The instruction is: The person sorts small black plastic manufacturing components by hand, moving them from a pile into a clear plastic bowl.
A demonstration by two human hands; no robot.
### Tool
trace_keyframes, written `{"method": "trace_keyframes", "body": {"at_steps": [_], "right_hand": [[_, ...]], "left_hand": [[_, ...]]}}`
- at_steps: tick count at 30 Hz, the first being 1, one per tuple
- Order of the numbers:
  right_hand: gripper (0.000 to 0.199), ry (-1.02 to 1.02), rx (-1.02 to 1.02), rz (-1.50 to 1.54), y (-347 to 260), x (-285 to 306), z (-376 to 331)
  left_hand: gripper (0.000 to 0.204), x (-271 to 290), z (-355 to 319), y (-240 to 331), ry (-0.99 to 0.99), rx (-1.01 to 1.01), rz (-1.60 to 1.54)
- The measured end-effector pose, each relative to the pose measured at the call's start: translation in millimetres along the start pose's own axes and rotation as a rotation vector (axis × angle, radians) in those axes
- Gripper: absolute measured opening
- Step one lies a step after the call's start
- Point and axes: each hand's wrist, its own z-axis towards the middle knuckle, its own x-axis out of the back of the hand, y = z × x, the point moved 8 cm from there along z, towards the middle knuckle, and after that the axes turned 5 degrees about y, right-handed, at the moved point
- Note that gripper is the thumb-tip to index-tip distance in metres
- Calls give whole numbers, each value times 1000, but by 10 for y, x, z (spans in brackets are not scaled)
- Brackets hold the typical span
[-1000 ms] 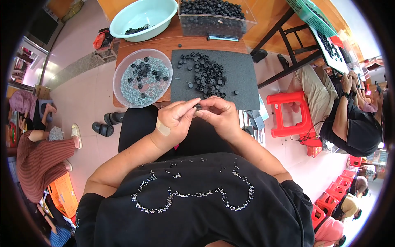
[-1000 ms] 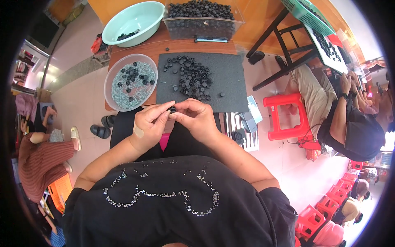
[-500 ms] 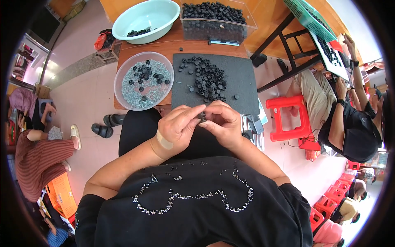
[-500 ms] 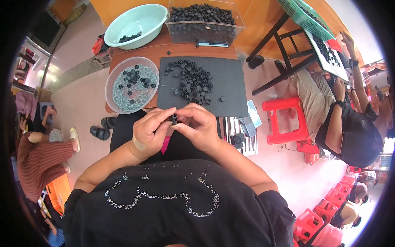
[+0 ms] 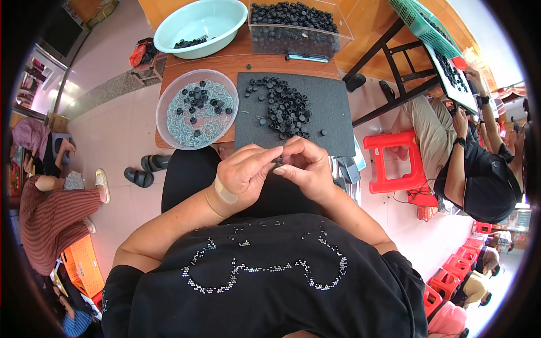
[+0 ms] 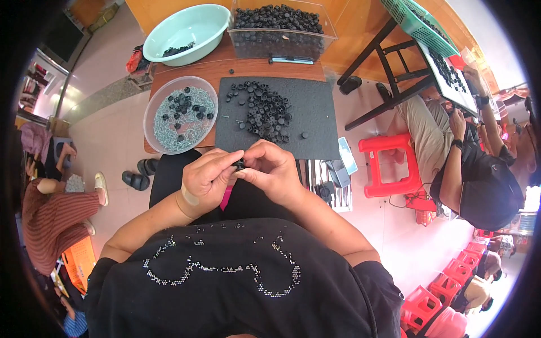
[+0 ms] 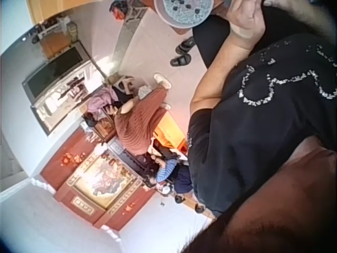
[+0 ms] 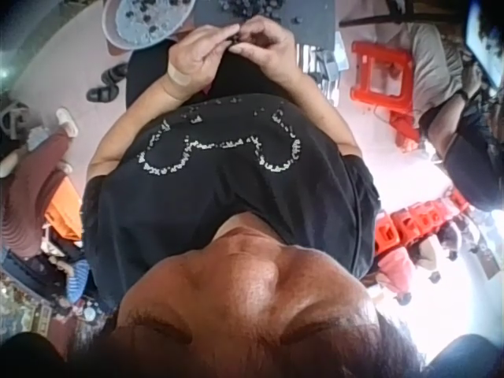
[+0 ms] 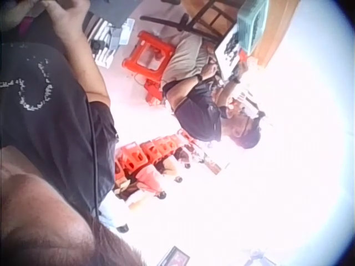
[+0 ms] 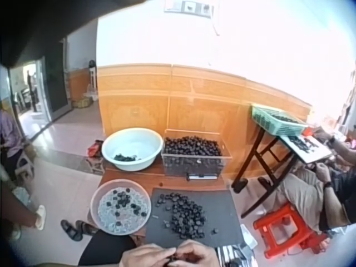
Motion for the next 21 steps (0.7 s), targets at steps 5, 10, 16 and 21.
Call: {"method": "trace_keyframes", "body": {"at_steps": [5,10,16,21], "right_hand": [[19,9,-70,74,102,32,-15],[22,24,-223,212,233,35,-14],[24,90,-381,269,324,52,-36],[24,119,-391,249,319,56,-24]], "left_hand": [[33,-34,-13,-25,-27,70,-14],[31,-54,-57,-116,-46,136,-44],[28,-127,-156,-331,-60,335,-183],[27,-160,-188,-432,-74,476,-238]]}}
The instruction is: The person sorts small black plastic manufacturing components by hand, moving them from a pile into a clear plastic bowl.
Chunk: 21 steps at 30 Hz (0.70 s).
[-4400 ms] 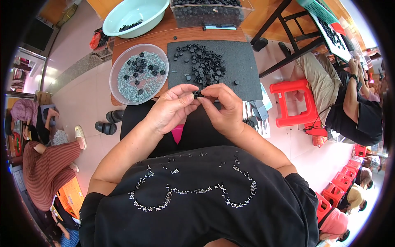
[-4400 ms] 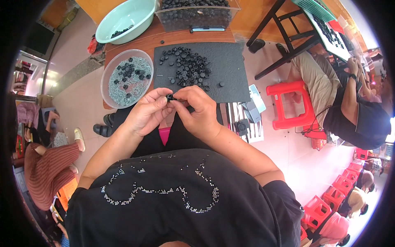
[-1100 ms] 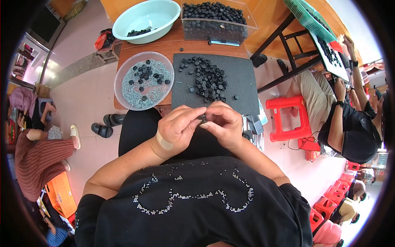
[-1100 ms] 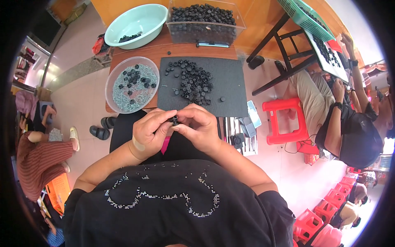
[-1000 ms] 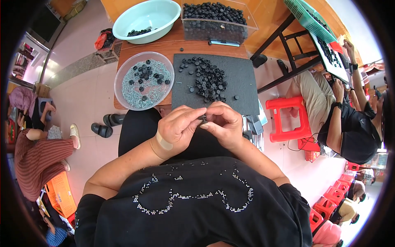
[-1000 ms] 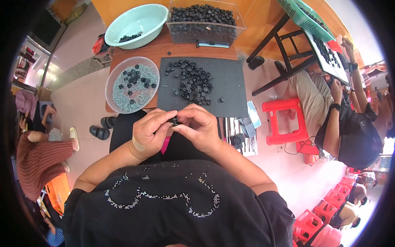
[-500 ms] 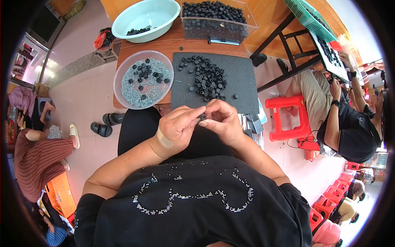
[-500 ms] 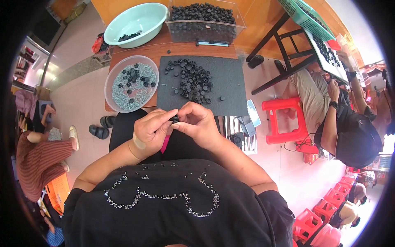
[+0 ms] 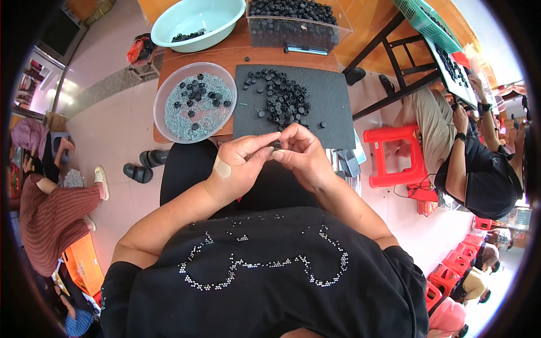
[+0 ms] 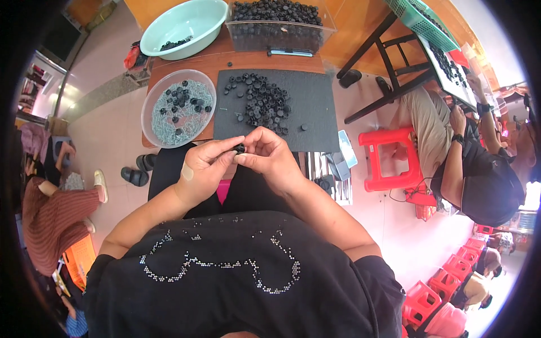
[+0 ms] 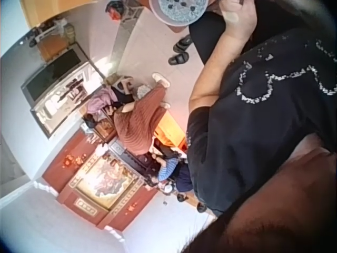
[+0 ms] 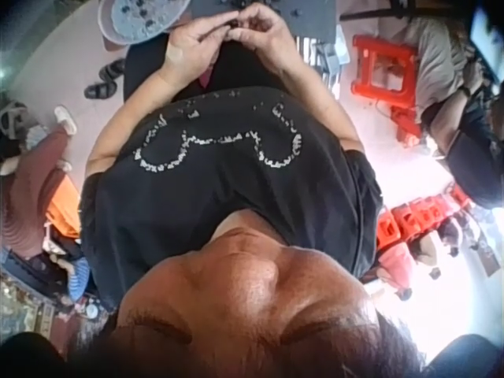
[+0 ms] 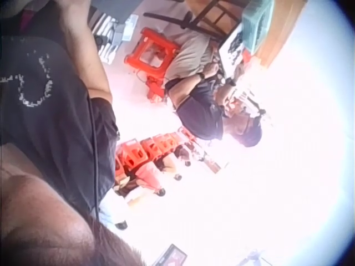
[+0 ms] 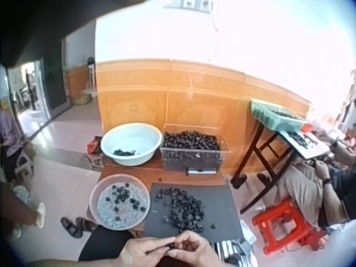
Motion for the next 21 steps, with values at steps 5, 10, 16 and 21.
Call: {"method": "trace_keyframes", "body": {"at_steps": [5,10,16,21], "right_hand": [[23,5,9,9,6,1,1],[21,-50,84,4,11,18,20],[16,-67,234,-120,-75,-60,-26],[15,-63,277,-150,-42,-47,-36]], "left_hand": [[26,0,-9,-34,-4,20,-10],[25,32,-15,89,62,-114,58],[21,18,-50,90,108,-83,-10],[21,2,-81,84,110,-44,19]]}}
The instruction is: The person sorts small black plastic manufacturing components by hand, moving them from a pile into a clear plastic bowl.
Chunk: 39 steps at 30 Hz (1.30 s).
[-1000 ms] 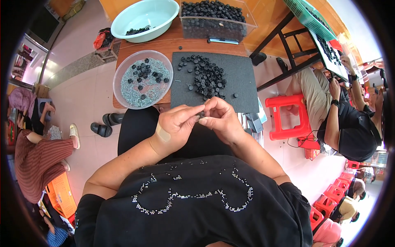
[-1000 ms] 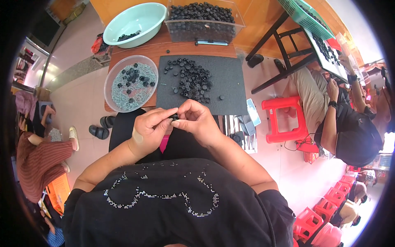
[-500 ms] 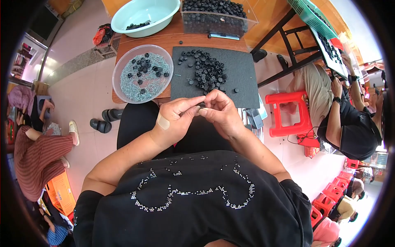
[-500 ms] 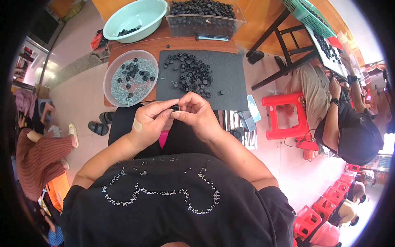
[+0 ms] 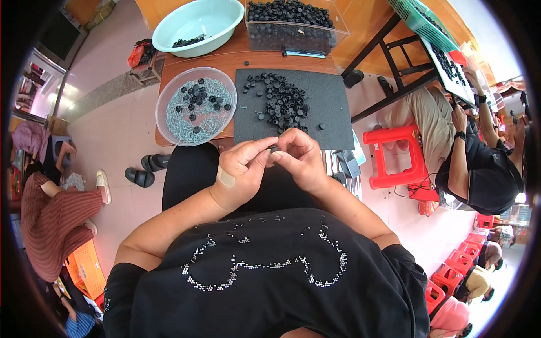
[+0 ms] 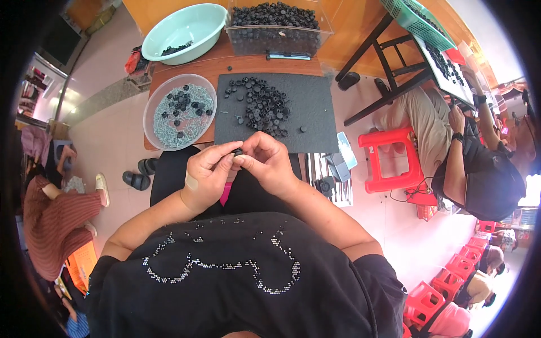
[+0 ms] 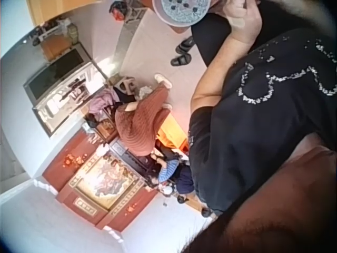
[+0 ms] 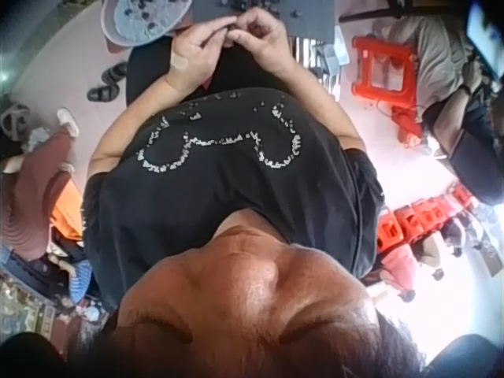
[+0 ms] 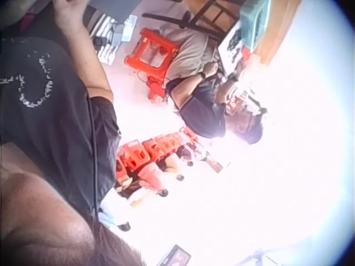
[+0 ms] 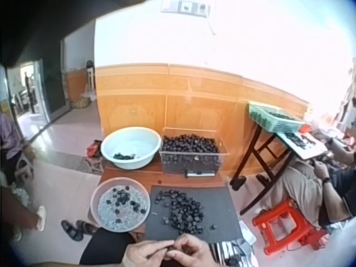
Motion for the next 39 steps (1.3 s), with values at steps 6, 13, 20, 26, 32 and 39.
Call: {"method": "trace_keyframes", "body": {"at_steps": [6,13,20,26,32,39], "right_hand": [[15,-6,-54,-15,199,37,10],[14,-17,-124,-47,359,-17,6],[14,-26,-105,-102,468,-29,13],[15,-32,-80,-69,421,-124,-4],[17,-9,38,-250,236,-158,-24],[22,71,174,-358,83,-145,-9]], "left_hand": [[26,12,-89,-88,34,-45,56],[31,49,-147,-155,23,-64,194],[33,93,-191,-344,53,-12,169],[34,161,-203,-264,47,-54,145],[44,198,-194,-217,5,-7,114],[51,372,-150,-412,82,78,-38]]}}
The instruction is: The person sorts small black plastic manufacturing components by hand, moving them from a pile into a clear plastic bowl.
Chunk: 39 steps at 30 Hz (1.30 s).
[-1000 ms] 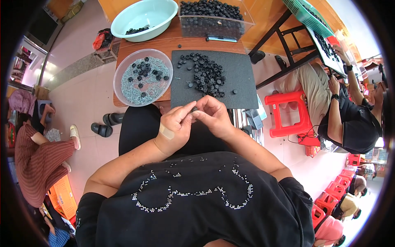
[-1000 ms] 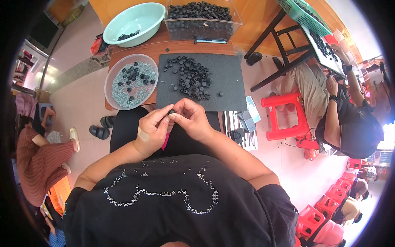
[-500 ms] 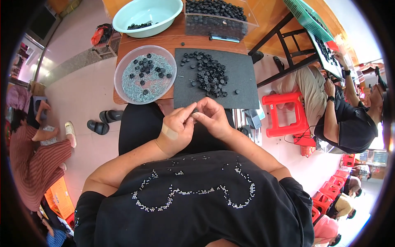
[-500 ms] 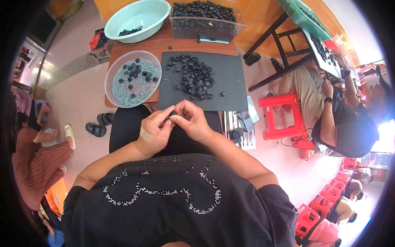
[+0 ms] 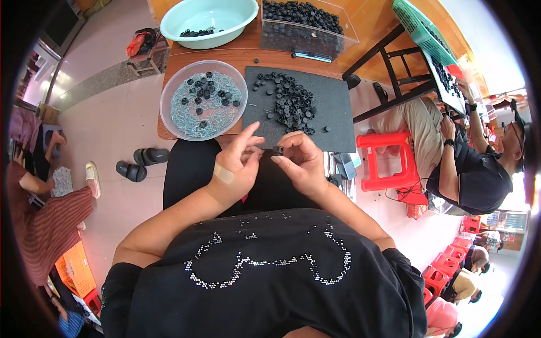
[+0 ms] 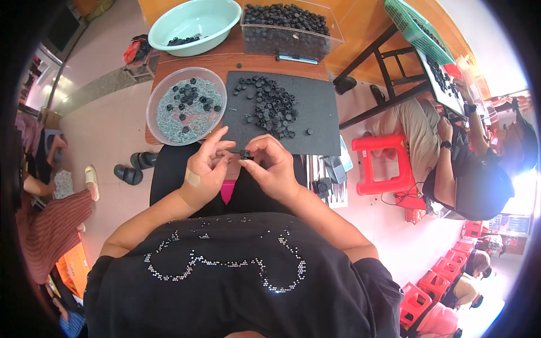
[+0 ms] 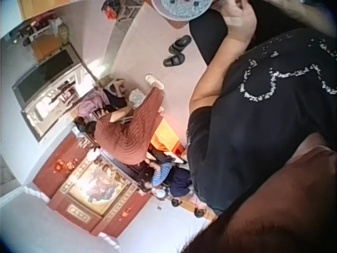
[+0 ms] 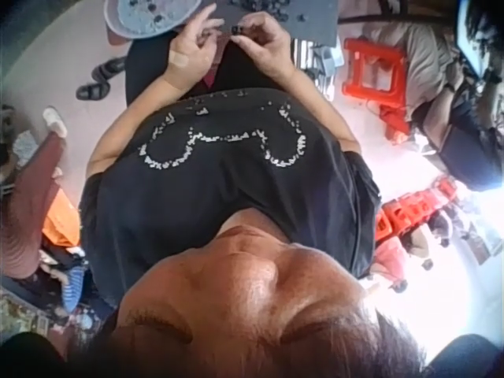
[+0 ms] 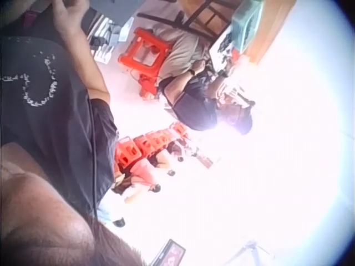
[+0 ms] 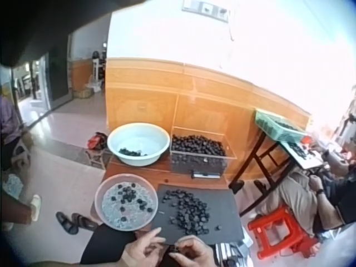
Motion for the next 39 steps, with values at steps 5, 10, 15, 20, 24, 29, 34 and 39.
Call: {"method": "trace_keyframes", "body": {"at_steps": [5,10,15,20,24,29,34,39], "right_hand": [[23,72,-399,-112,509,261,-35],[16,58,-573,-178,630,536,664],[16,403,-137,-28,-191,669,2089],[9,122,-129,-522,390,477,1852],[11,-120,-37,-1006,688,172,1274],[11,-343,-12,-1321,832,-67,1096],[9,-466,156,-1468,862,-185,1110],[9,-150,227,-1111,642,60,1269]], "left_hand": [[49,163,-170,-615,-138,218,249],[47,224,-327,-1033,-158,274,317],[46,248,-300,-1064,-165,193,332],[39,291,-284,-1155,-165,264,315],[36,244,-248,-1113,-167,163,338],[35,219,-266,-1188,-176,221,314],[33,226,-218,-1119,-153,179,329],[25,162,-20,-858,-155,90,401]]}}
